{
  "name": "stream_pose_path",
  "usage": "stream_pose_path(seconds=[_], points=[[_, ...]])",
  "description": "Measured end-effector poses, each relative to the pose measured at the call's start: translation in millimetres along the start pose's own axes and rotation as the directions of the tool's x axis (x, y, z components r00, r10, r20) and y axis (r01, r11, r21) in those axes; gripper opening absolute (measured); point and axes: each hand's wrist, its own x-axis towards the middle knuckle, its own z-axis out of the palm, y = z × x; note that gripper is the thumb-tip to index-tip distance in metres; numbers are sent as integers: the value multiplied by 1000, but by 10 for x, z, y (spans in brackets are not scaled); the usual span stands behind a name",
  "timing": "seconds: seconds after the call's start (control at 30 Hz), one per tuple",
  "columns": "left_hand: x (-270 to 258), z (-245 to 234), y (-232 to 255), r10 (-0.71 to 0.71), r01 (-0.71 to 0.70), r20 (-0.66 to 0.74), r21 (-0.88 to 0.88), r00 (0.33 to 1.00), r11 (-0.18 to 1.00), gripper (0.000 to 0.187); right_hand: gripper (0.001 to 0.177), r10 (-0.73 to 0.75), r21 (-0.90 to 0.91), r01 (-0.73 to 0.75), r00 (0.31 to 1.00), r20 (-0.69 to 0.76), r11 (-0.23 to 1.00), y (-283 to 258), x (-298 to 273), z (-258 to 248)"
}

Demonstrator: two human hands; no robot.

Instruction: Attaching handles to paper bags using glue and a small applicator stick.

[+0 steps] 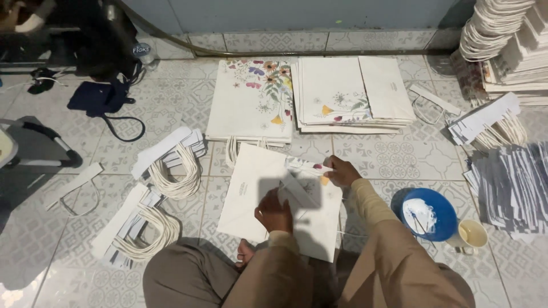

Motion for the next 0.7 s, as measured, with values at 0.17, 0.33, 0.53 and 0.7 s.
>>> stream_pose_path(seconds=[0.17,0.33,0.53,0.7], points=[[349,-299,62,-328,282,193,233,925,931,12,36,-53,28,54,998,-21,998,-602,-440,-442],[88,-866,-171,142,-284,-319,-460,937,842,14,29,-118,43,122,990,-76,992,-1505,-1072,-1043],[-178,-1766,-383,-171,283,233,-872,957,398,24,20,-378,-320,274,864,-332,907,-3011,-2191,-1705],[-483,-1872,-804,60,405,400,-908,914,-107,33,12,-725,-705,214,368,-583,676,-3136,-2491,-1221]])
